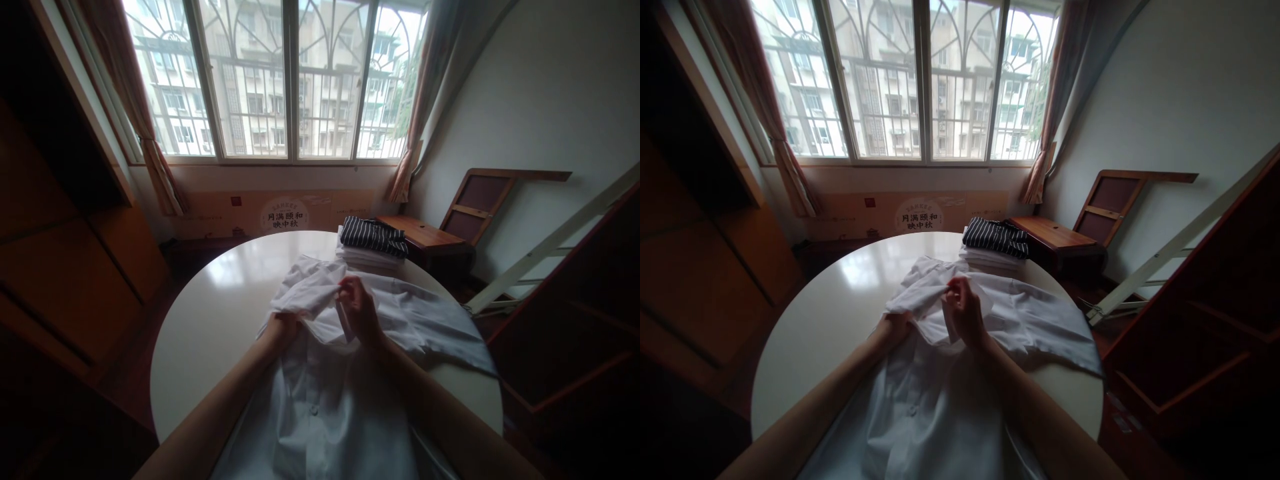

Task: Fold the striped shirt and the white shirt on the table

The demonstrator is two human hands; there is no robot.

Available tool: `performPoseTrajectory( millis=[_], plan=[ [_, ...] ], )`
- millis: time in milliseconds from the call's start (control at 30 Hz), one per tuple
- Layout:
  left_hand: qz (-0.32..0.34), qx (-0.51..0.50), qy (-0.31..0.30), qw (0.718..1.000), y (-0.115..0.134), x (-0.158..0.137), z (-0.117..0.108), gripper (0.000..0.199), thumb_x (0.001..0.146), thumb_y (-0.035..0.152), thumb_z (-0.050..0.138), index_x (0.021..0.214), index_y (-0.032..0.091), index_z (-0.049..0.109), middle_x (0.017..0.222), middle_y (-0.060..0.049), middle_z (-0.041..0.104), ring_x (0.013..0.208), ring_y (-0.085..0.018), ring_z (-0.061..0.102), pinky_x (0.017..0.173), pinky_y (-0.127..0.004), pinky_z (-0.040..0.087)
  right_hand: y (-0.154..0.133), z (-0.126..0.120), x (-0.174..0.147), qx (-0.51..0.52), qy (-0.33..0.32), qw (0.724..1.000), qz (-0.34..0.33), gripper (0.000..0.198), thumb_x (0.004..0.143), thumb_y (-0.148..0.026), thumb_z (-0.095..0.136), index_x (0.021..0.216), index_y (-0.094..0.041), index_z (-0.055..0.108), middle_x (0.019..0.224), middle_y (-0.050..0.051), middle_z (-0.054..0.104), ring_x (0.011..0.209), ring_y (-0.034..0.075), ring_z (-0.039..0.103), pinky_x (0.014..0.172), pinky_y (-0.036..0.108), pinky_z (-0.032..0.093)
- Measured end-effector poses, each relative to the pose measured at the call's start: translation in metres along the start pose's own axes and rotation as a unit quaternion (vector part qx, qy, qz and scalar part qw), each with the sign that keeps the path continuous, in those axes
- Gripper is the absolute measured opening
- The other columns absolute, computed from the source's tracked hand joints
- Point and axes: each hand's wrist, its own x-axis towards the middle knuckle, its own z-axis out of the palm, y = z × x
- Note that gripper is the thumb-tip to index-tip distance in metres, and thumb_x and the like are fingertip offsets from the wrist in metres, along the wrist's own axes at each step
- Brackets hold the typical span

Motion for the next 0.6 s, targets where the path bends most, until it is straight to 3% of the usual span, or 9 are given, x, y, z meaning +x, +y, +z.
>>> performPoseTrajectory(
  millis=[133, 267, 367, 500, 600],
  plan=[
    [-0.059, 0.147, 0.019, 0.987, -0.013, 0.004, -0.018, 0.027, 0.079, 0.013, 0.041, 0.080, 0.021, 0.067, 0.088, -0.004, 0.061, 0.091, -0.020, 0.055, 0.077, -0.029, 0.042, 0.000, -0.018, 0.017, 0.127, 0.192, 0.973, -0.026, 0.008, 0.074, -0.025, 0.042, 0.079, -0.021, 0.047, 0.077, -0.001, 0.052, 0.070, 0.012, 0.052, 0.064, 0.025, 0.045],
    [-0.119, 0.196, 0.071, 0.971, -0.032, 0.006, -0.036, 0.025, 0.079, 0.018, 0.041, 0.078, 0.020, 0.066, 0.085, -0.006, 0.060, 0.086, -0.021, 0.056, 0.072, -0.028, 0.043, 0.007, -0.035, 0.031, 0.174, 0.284, 0.943, 0.022, 0.012, 0.076, -0.030, 0.037, 0.071, -0.021, 0.043, 0.068, -0.003, 0.042, 0.059, 0.011, 0.044, 0.054, 0.023, 0.040],
    [-0.132, 0.175, 0.120, 0.968, -0.045, 0.009, -0.042, 0.023, 0.074, 0.016, 0.046, 0.087, 0.018, 0.064, 0.096, -0.008, 0.059, 0.096, -0.022, 0.054, 0.081, -0.029, 0.042, 0.020, -0.049, 0.039, 0.071, 0.345, 0.935, 0.024, 0.013, 0.073, -0.028, 0.035, 0.062, -0.022, 0.036, 0.060, -0.003, 0.036, 0.056, 0.012, 0.039, 0.055, 0.026, 0.038],
    [-0.201, 0.074, 0.142, 0.966, -0.052, 0.014, -0.043, 0.049, 0.067, 0.015, 0.053, 0.117, 0.014, 0.049, 0.119, -0.012, 0.051, 0.105, -0.021, 0.052, 0.087, -0.028, 0.041, 0.036, -0.069, 0.045, -0.124, 0.392, 0.911, -0.035, 0.015, 0.069, -0.026, 0.038, 0.056, -0.023, 0.032, 0.061, -0.001, 0.038, 0.063, 0.016, 0.040, 0.067, 0.034, 0.039],
    [-0.251, -0.007, 0.125, 0.960, -0.051, 0.016, -0.042, 0.058, 0.069, 0.020, 0.055, 0.125, 0.013, 0.039, 0.122, -0.014, 0.050, 0.098, -0.019, 0.057, 0.079, -0.027, 0.045, 0.040, -0.081, 0.050, -0.124, 0.436, 0.891, -0.033, 0.016, 0.068, -0.025, 0.042, 0.058, -0.024, 0.029, 0.061, -0.001, 0.035, 0.061, 0.016, 0.039, 0.065, 0.036, 0.039]
  ],
)
